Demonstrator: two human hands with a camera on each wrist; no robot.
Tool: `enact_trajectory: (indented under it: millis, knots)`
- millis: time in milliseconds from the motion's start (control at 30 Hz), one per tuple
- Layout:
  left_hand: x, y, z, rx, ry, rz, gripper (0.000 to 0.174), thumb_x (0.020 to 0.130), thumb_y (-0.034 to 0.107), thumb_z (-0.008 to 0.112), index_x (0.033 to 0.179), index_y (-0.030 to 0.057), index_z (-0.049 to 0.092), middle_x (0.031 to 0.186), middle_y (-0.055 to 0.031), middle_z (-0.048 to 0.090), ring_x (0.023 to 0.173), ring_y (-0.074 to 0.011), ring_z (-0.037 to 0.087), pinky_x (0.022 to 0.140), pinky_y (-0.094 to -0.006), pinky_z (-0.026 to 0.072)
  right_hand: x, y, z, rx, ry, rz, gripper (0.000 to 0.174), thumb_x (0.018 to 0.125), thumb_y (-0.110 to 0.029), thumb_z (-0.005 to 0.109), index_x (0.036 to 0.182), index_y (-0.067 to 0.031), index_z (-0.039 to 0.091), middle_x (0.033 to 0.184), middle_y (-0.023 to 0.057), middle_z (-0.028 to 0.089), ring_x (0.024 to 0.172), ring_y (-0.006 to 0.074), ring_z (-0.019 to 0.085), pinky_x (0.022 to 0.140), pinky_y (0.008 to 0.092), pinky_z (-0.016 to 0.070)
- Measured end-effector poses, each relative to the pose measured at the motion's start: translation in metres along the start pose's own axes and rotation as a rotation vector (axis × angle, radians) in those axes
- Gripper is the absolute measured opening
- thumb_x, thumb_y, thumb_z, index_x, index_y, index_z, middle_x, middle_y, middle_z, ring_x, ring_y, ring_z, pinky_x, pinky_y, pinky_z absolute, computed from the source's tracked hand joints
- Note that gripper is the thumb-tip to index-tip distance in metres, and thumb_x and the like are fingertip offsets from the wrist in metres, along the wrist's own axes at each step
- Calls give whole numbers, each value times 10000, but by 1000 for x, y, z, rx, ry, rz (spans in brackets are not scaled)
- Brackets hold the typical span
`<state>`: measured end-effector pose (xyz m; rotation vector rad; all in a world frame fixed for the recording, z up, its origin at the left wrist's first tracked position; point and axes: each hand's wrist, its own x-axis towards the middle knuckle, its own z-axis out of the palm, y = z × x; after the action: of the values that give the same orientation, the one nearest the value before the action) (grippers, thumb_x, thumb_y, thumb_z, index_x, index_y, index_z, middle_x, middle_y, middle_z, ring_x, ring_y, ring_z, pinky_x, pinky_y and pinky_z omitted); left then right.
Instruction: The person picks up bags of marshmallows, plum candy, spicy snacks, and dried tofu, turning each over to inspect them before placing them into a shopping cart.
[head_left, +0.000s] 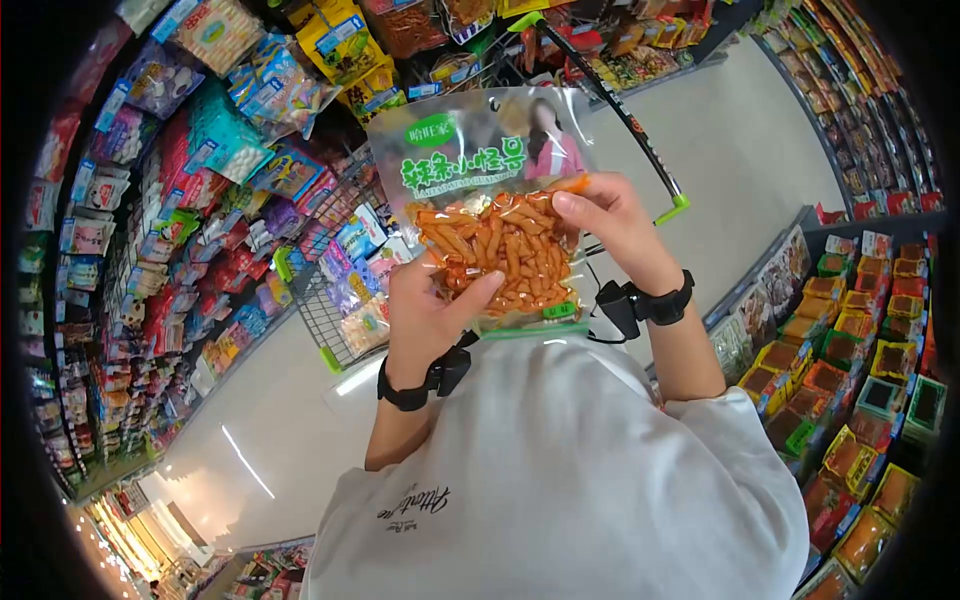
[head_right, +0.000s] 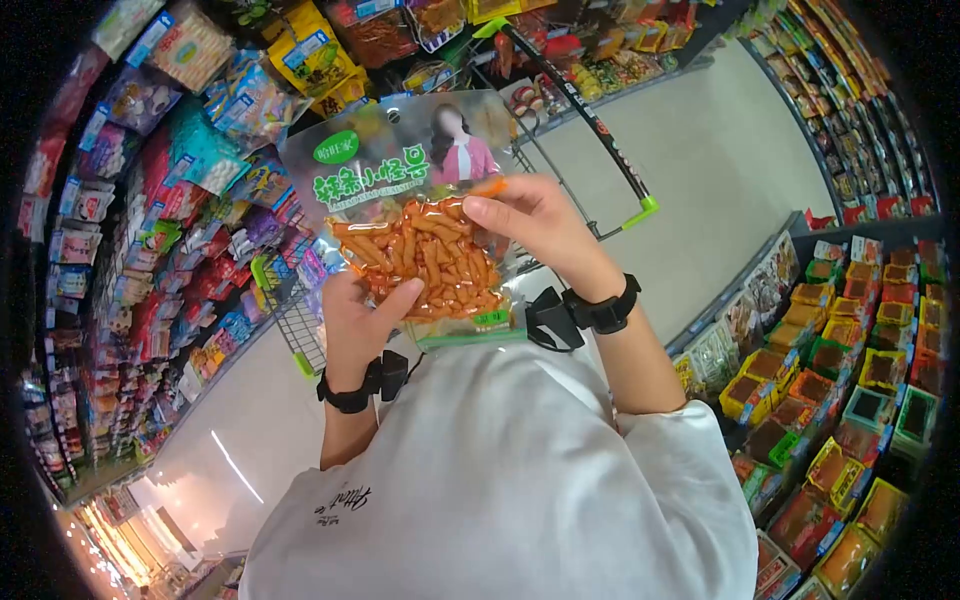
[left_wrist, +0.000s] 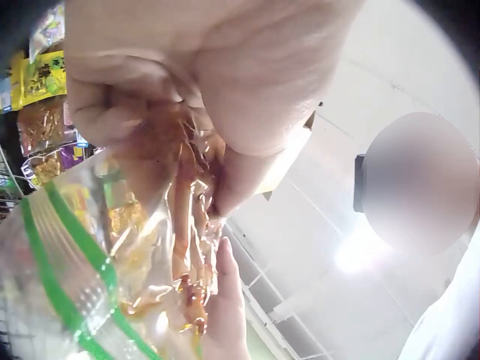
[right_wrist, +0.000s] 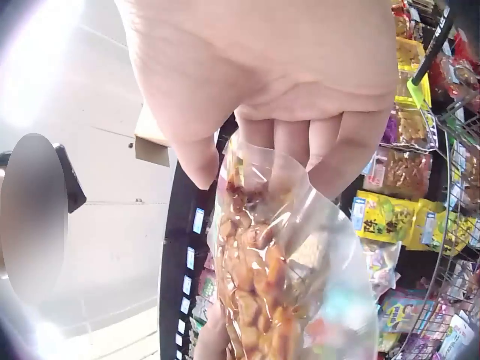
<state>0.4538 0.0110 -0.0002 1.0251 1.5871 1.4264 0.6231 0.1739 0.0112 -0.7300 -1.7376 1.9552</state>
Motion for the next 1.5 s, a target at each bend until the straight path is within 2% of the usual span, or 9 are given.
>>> enact_trajectory:
  millis: [300, 500, 600, 733, 900, 1000, 1067, 1267, 1500]
  knots:
    - [11, 13, 54, 125, -24, 248, 273, 728, 91, 762, 953, -20, 654, 889, -88, 707, 780, -150, 667, 721, -260, 504, -22, -12, -65, 92, -82, -133, 283, 887, -274, 655, 966, -5, 697, 816, 25, 660, 710, 93, 616, 579, 229, 495]
    - [29, 10, 91, 131, -19, 165, 298, 721, 79, 772, 978, -11, 649, 913, -76, 699, 821, -137, 653, 755, -269, 503, -15, 3, -110, 92, -131, -264, 251, 895, -234, 649, 963, 2, 700, 811, 27, 664, 709, 84, 612, 561, 220, 503]
    - [36, 14, 110, 55, 9, 93, 313, 728, 81, 769, 992, -21, 637, 921, -70, 693, 838, -131, 643, 769, -273, 502, -9, 6, -126, 139, -106, -227, 256, 903, -246, 637, 949, -2, 701, 797, 20, 658, 683, 73, 599, 558, 211, 487]
    - [45, 15, 118, 0, -3, 33, 279, 785, 134, 746, 975, -33, 628, 858, -36, 663, 699, -64, 577, 609, -229, 464, 5, 15, -136, 238, -78, -121, 283, 917, -293, 611, 868, -20, 667, 761, 7, 635, 658, 68, 578, 566, 213, 463]
    - [51, 27, 132, 29, 9, 34, 291, 879, 176, 661, 1059, -43, 597, 884, -30, 656, 717, -54, 570, 611, -221, 458, 19, 24, -149, 298, -89, -34, 338, 917, -343, 604, 854, -17, 672, 746, 11, 628, 604, 61, 562, 522, 206, 459]
    - [55, 32, 144, -78, 45, 17, 299, 922, 173, 606, 1119, -50, 573, 968, -46, 659, 815, -72, 595, 714, -233, 482, 28, 34, -160, 363, -140, 27, 335, 919, -341, 600, 861, -17, 660, 750, 7, 629, 608, 53, 566, 528, 197, 452]
    - [56, 31, 146, -65, 17, -87, 317, 943, 184, 577, 1150, -55, 559, 1049, -63, 647, 914, -93, 596, 817, -250, 476, 29, 37, -161, 500, -183, 147, 329, 924, -309, 593, 980, 11, 648, 862, 29, 659, 722, 75, 612, 632, 213, 490]
    - [58, 23, 159, -148, 118, -141, 339, 958, 221, 553, 1157, -53, 558, 1068, -69, 641, 942, -97, 588, 841, -253, 468, 25, 37, -153, 666, -374, 161, 371, 925, -205, 585, 1195, 48, 562, 1140, 82, 628, 1013, 123, 599, 895, 276, 469]
    - [53, 27, 160, -183, 184, -168, 346, 958, 250, 553, 1128, -51, 577, 1048, -76, 650, 911, -100, 605, 813, -253, 484, 36, 42, -149, 634, -429, 193, 385, 927, -216, 583, 1218, 35, 546, 1140, 76, 629, 1022, 119, 601, 892, 275, 478]
